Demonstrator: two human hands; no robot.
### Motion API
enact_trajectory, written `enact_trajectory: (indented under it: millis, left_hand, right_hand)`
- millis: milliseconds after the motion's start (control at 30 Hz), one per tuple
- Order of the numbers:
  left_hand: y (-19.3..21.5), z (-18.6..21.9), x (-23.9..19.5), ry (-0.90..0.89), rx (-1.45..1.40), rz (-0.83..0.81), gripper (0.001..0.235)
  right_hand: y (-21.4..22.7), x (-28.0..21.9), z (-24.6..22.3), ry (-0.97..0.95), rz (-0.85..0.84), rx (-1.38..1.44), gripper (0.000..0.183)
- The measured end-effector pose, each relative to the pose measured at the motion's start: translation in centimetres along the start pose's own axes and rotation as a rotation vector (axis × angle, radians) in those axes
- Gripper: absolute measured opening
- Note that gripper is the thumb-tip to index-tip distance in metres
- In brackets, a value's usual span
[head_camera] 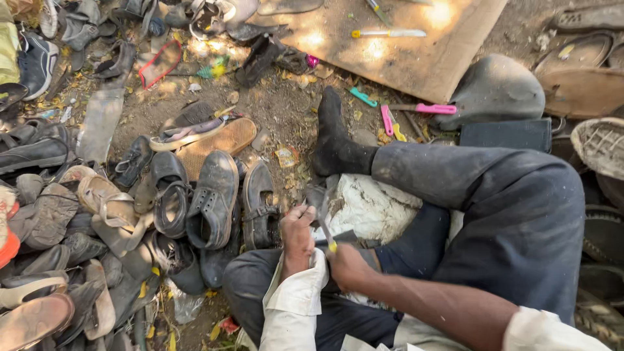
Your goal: The person sits on the ground surrounded by a large pile of used footwear and uses a yellow-handled knife to scrape and clean the soles of several shoes. The person handles the shoes one by one, scraping the bottom surfaces and occasionally inspecting the interior before moving to the next item.
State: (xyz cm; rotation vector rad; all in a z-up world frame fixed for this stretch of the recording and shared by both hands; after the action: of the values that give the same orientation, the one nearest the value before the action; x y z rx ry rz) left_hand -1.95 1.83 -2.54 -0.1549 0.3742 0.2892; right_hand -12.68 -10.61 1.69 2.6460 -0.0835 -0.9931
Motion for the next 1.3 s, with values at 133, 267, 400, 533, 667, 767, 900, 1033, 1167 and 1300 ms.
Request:
enact_trajectory:
  millis: [133,267,400,533,667,767,900,1033,1167,1300]
  left_hand:
    - [-0.4,-0.2,-2.2,-0.076,0.014,-0.096,0.021]
    - [-1.5,-0.9,-2.1,0.103,-0.385,-0.206,0.018]
    - [-2.1,0.3,-3.4,0.156,-0.494,-0.247,0.018]
    - [-1.3,7.0,-5.1,-0.316,0.409,-0.266,0.018]
    - [-3.0,11.8,-6.2,-1.259,1.1,-0.502,0.017]
    - [-2.9,10.3,-5.5,-1.451,1.134,-0.691,0.006]
    - [-4.7,6.6,-3.6,-1.631,1.101,-0.742,0.004]
    - [-7.5,4.2,-2.4,-1.628,1.002,-0.519,0.011]
    - [-8.4,3.6,-2.2,-1.359,0.827,-0.311,0.012]
    - [-7.8,3.9,-1.4,-0.777,0.523,-0.129,0.029]
  right_hand:
    - [-0.1,0.1,-2.6,0.001,0.058,0.056,0.044]
    - [0.7,-6.1,0.0,0.049,-0.019,-0.109,0.035]
    - [1.7,-7.6,0.6,-0.138,-0.168,-0.127,0.026]
    - [4.5,-6.9,1.0,-0.167,-0.153,-0.058,0.022]
    - [8.5,-7.3,1.2,-0.148,-0.072,0.144,0.02]
    - [10.4,-7.9,0.4,-0.152,0.054,0.251,0.025]
    - [11.6,-8.9,-2.6,-0.171,0.136,0.494,0.024]
    - [12.1,-8.2,-2.2,-0.097,0.179,0.611,0.028]
    - [12.7,-5.0,0.6,-0.175,0.222,0.465,0.034]
    - [11.4,-0.9,1.6,0.273,0.317,0.023,0.026]
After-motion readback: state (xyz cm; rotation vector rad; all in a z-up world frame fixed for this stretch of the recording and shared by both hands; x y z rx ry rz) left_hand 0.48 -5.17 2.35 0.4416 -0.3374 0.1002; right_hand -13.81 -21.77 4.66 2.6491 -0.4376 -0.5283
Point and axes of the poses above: each hand's wrist, its own x-axis towards the middle knuckle, its own y-axis out of the back of the hand, z = x × y, the point moved 2 cm from there along x, towards the middle knuckle, and after that the axes turned 11 degrees about z, right-handed, at the moved point
